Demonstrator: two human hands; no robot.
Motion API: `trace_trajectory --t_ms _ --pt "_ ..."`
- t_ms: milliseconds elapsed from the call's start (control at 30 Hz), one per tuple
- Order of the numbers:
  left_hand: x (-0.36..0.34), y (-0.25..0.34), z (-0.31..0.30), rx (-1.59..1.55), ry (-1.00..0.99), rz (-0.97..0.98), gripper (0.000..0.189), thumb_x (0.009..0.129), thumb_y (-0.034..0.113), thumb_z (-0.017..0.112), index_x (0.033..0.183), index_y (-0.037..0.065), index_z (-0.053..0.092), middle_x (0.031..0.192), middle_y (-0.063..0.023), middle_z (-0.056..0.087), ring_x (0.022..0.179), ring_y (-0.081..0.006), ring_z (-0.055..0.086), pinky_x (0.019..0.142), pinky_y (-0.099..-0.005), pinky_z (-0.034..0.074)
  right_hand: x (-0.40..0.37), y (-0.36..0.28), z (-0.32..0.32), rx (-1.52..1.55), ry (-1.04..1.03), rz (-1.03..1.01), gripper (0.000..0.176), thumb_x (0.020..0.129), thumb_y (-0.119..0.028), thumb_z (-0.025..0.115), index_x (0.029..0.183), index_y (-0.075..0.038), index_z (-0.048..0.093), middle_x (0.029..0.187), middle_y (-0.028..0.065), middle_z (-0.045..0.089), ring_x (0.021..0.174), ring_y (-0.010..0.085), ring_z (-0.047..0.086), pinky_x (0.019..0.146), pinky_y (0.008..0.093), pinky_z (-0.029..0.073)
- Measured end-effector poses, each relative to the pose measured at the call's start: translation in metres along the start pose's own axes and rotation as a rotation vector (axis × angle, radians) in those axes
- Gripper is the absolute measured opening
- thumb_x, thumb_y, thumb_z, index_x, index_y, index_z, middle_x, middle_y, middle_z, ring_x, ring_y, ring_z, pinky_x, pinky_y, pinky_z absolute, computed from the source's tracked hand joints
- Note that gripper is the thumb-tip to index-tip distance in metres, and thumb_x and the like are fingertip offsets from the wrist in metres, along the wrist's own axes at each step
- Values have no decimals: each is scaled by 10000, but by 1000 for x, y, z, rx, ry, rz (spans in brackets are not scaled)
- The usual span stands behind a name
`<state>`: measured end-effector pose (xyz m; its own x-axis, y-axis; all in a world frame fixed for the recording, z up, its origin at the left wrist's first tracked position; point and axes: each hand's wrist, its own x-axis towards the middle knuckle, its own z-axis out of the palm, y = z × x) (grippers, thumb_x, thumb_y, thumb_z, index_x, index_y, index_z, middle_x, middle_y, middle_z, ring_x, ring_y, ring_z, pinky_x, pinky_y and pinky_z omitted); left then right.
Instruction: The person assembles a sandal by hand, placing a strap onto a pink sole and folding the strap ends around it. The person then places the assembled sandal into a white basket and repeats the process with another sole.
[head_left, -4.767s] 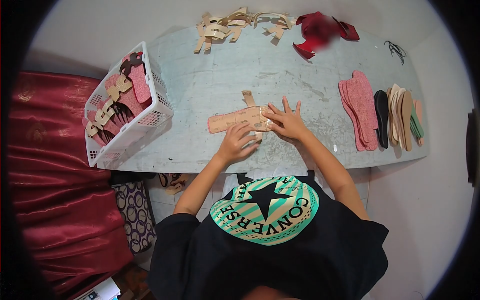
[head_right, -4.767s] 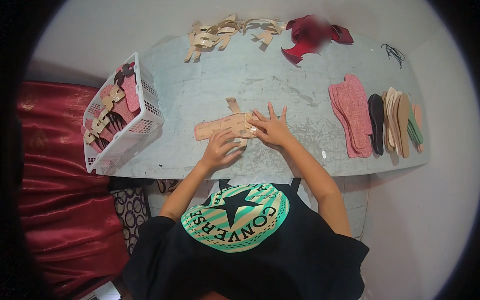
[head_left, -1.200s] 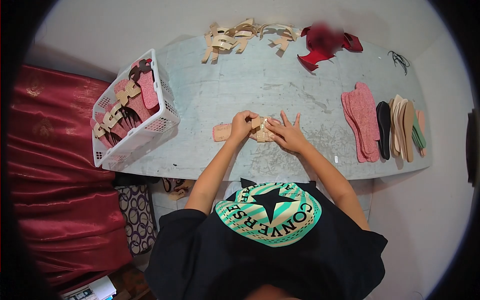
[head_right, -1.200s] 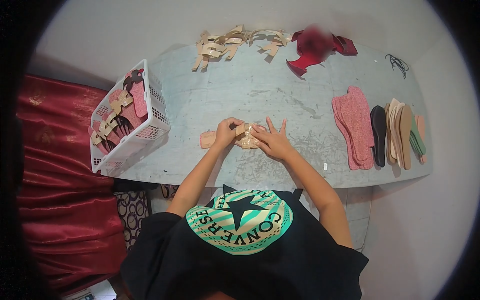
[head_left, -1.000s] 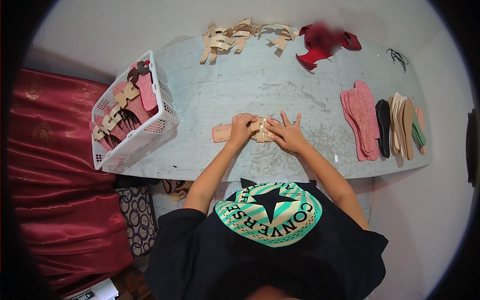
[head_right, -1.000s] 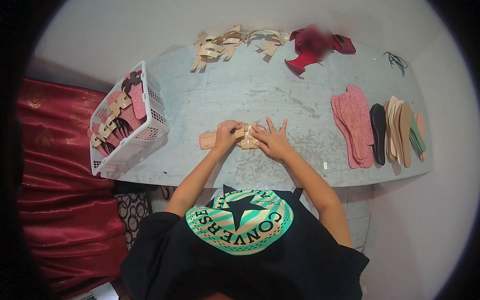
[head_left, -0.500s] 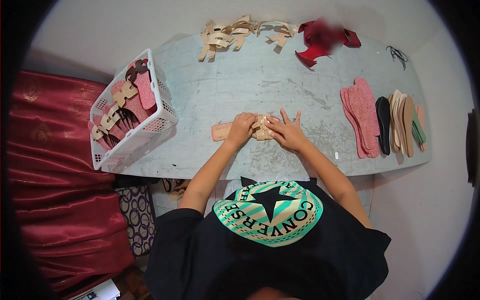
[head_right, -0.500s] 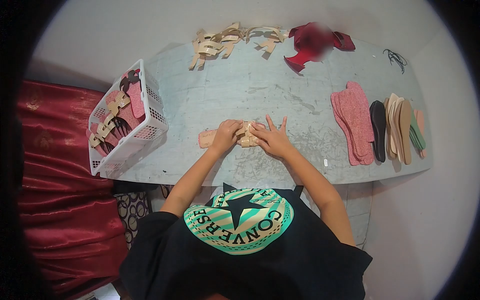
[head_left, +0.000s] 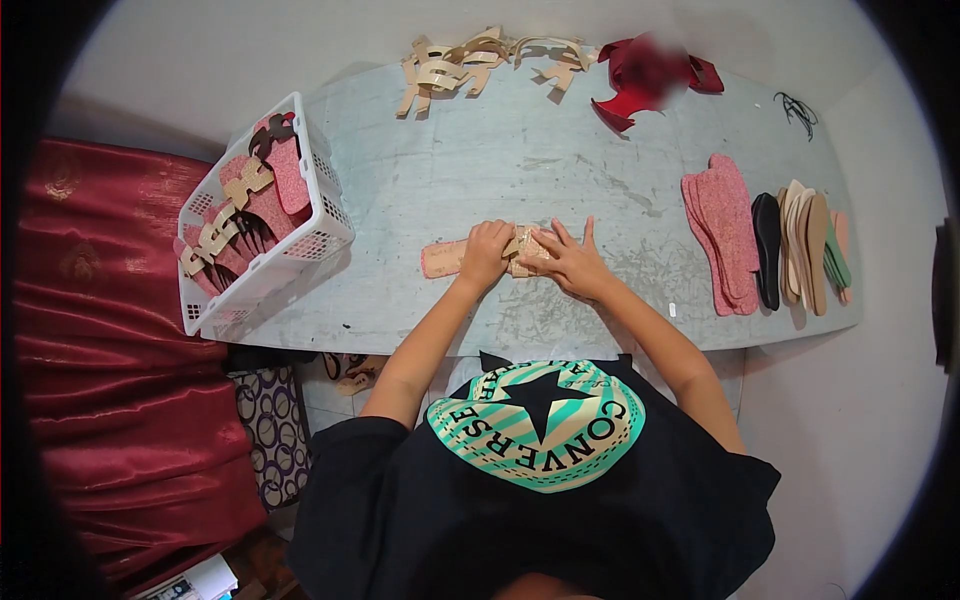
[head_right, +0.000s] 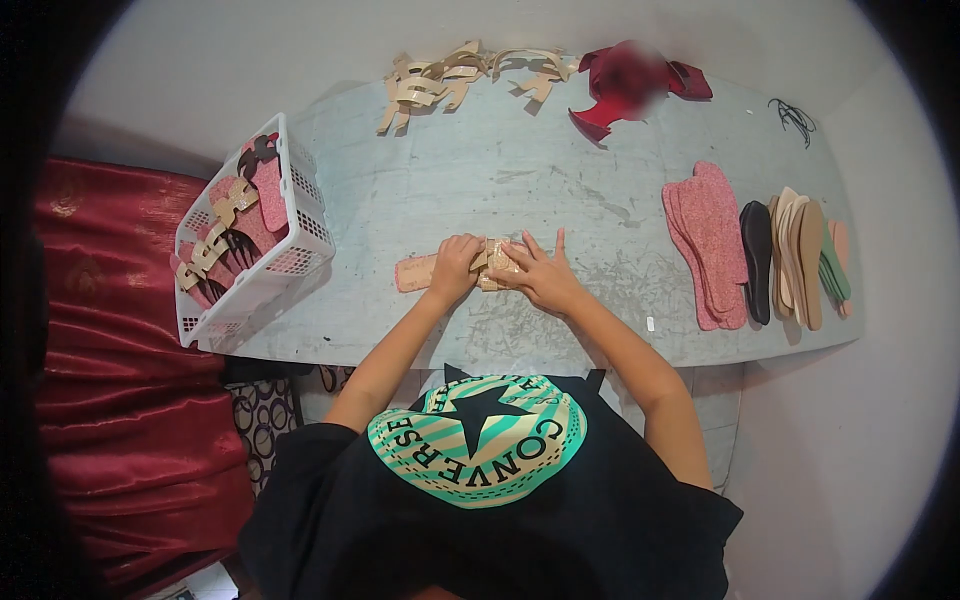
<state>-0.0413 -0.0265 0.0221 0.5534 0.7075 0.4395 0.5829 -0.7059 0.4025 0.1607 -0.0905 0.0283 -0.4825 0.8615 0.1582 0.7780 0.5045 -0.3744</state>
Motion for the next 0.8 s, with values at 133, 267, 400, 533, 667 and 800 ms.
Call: trace_trajectory --t_ms 133,267,400,533,667,800 --pt "-2 -1 1 -13 -2 -18 343 681 30 611 1020 12 566 879 -75 556 863 -264 523 778 -384 400 2 -3 -5 -16 -46 -61 365 881 -253 455 1172 -457 541 1423 60 330 1345 343 216 977 716 -38" --pt "-9 -5 2 -55 -70 -62 377 707 31 630 1074 13 545 1066 -101 578 1014 -280 525 864 -396 398 2 -6 -5 -21 -32 -10 355 874 -248 464 1152 -448 558 1411 62 340 1343 338 220 978 717 -28" --pt "-20 1 -2 -79 -67 -44 350 793 88 601 1122 -1 522 1204 -137 533 1109 -301 494 928 -405 375 2 -7 -3 -37 4 12 318 879 -287 455 1126 -449 575 1399 33 367 1338 312 243 994 699 -37" --pt "-26 0 -3 -47 -121 16 417 839 170 571 1186 -40 473 1287 -178 463 1190 -332 435 988 -421 333 2 -1 4 -47 -1 7 315 881 -297 447 1135 -436 571 1400 27 366 1339 310 241 992 702 -40" --pt "-25 12 -19 -60 -214 25 626 812 277 610 1278 -67 374 1365 -213 359 1265 -352 344 1048 -433 269 4 1 6 -58 -14 9 323 881 -298 446 1152 -432 560 1411 15 347 1351 307 210 990 704 -41" --pt "-26 14 -18 -82 -242 4 733 792 342 628 1313 -73 322 1396 -224 303 1293 -359 295 1068 -440 236 4 0 5 -42 -43 28 328 881 -292 448 1155 -435 557 1420 5 330 1361 309 179 989 705 -40"
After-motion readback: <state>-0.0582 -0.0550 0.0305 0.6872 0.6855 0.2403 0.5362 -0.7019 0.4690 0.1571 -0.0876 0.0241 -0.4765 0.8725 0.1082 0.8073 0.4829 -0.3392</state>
